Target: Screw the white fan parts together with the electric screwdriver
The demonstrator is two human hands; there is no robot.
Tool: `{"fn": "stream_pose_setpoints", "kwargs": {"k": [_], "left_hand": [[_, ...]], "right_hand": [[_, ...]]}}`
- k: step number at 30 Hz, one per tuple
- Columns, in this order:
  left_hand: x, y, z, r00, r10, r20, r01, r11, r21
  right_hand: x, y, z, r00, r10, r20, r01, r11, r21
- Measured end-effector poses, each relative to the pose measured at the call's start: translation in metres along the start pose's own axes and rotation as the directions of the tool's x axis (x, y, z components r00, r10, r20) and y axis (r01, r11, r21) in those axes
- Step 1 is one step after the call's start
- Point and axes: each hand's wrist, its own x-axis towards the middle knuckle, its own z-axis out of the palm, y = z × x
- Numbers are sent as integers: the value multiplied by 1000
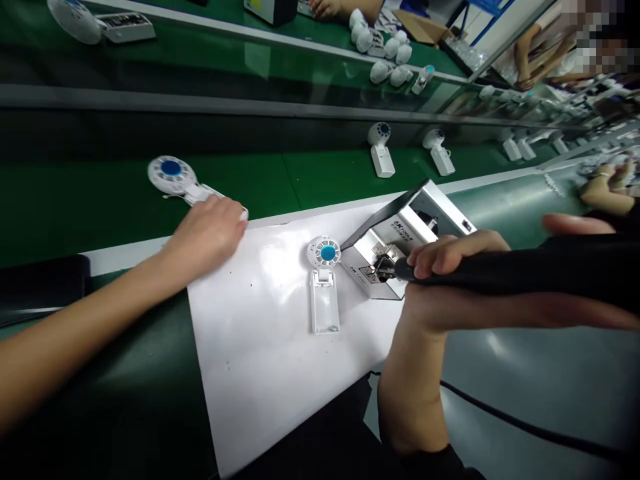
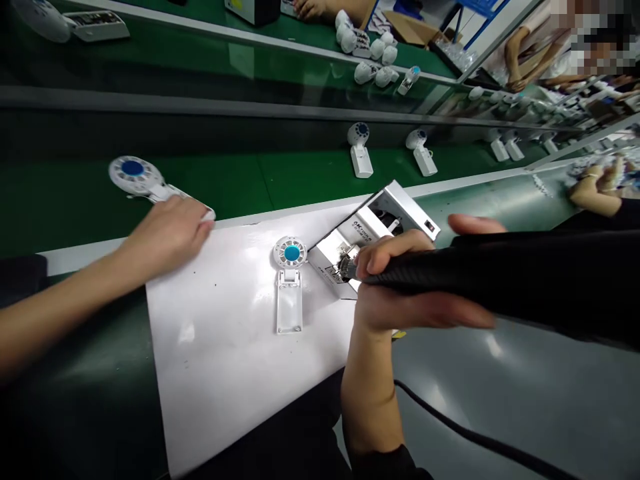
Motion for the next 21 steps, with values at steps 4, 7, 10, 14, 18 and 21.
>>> {"fn": "stream_pose_setpoints", "kwargs": {"k": [4, 7, 10, 14, 18, 21], "left_hand": [[-3, -6, -28, 990, -120, -78, 126, 989, 76], [-18, 36, -35, 978, 40, -205, -40, 999, 7], [-39, 92, -18, 855, 465, -231, -501, 855, -134], [-61, 136, 16, 725, 642, -249, -688, 696, -206], [-65, 139, 28, 746, 631, -213, -666, 713, -217], [-64, 136, 27, 742, 631, -226, -670, 710, -217]], "right_hand": [[-8, 7, 5, 952, -207, -227, 207, 978, -27], [-16, 6, 8, 992, -53, -118, 63, 995, 84], [-24, 8, 15, 998, 8, 68, -22, 977, 211], [-27, 21, 29, 1000, 12, 16, -15, 975, 220], [-27, 33, 35, 999, 18, 29, -24, 974, 227], [-27, 42, 34, 998, 33, 51, -44, 970, 238]]}}
